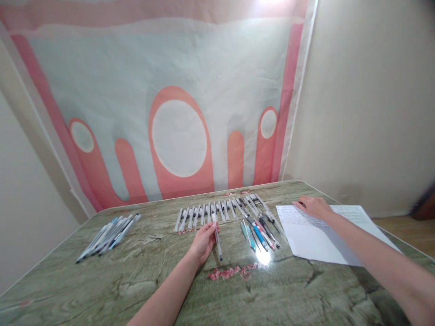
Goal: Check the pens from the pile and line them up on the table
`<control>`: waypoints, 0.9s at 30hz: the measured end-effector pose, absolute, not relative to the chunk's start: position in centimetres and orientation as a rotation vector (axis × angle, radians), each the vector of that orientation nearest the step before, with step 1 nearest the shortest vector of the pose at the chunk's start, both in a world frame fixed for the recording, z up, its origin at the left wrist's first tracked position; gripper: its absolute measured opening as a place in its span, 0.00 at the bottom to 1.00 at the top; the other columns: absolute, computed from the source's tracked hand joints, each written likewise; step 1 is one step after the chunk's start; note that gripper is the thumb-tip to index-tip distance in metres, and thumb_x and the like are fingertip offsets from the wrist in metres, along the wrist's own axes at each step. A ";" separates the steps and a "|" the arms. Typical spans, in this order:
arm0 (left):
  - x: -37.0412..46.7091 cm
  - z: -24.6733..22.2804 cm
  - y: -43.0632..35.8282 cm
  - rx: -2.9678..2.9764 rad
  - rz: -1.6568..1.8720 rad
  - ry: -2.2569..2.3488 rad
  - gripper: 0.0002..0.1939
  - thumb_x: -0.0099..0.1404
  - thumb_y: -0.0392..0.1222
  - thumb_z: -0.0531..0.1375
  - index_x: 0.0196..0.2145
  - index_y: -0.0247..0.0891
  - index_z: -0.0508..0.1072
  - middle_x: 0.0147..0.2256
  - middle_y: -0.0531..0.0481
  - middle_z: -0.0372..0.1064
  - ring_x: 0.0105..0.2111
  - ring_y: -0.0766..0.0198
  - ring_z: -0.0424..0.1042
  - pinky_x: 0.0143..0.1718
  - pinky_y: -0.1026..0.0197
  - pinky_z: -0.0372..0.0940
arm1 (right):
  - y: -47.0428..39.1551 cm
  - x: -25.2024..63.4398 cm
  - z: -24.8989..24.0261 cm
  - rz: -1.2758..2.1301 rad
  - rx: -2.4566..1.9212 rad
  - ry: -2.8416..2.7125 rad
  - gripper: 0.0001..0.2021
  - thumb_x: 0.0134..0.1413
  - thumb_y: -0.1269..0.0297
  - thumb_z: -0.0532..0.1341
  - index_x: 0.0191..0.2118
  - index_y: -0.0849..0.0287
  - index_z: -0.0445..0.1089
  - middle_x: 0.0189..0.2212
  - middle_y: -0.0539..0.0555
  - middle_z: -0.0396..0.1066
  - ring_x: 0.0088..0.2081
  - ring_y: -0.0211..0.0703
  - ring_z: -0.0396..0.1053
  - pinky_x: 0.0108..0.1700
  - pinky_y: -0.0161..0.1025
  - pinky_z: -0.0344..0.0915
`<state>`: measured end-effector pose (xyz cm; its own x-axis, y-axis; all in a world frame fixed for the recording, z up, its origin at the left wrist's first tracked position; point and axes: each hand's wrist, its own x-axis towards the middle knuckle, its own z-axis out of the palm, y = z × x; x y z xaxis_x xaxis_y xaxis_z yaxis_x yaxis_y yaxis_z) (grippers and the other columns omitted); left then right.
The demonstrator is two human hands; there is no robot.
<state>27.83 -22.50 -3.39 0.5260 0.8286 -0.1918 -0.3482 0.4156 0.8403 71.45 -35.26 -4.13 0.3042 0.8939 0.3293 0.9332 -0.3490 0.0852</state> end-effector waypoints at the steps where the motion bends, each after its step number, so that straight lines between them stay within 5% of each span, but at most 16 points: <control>1: 27.8 -3.4 -22.5 0.841 0.812 0.664 0.07 0.53 0.36 0.59 0.33 0.33 0.68 0.27 0.50 0.67 0.26 0.73 0.67 0.29 0.72 0.62 | -35.1 71.3 -4.3 -0.488 -2.418 -1.713 0.22 0.54 0.50 0.44 0.29 0.59 0.68 0.32 0.58 0.70 0.34 0.46 0.65 0.32 0.38 0.51; 9: 27.8 -3.3 -22.6 0.837 0.811 0.651 0.07 0.53 0.36 0.60 0.32 0.33 0.68 0.26 0.50 0.67 0.25 0.74 0.66 0.28 0.72 0.61 | -33.7 69.6 -5.1 -0.586 -2.310 -1.695 0.19 0.56 0.57 0.44 0.31 0.60 0.67 0.31 0.59 0.68 0.37 0.46 0.63 0.42 0.40 0.51; 17: 27.8 -3.4 -22.6 0.845 0.809 0.656 0.08 0.53 0.36 0.60 0.32 0.33 0.68 0.27 0.50 0.67 0.26 0.73 0.66 0.29 0.71 0.61 | -33.7 66.6 -4.6 -0.222 -2.254 -1.429 0.11 0.50 0.60 0.49 0.33 0.58 0.65 0.29 0.54 0.69 0.31 0.41 0.65 0.31 0.35 0.55; 27: 27.9 -3.0 -22.6 0.846 0.808 0.691 0.06 0.54 0.36 0.59 0.31 0.33 0.68 0.27 0.50 0.67 0.25 0.73 0.66 0.29 0.71 0.61 | -34.8 62.4 -3.1 0.048 -2.011 -1.508 0.10 0.46 0.61 0.52 0.30 0.59 0.67 0.27 0.54 0.69 0.30 0.41 0.65 0.33 0.36 0.58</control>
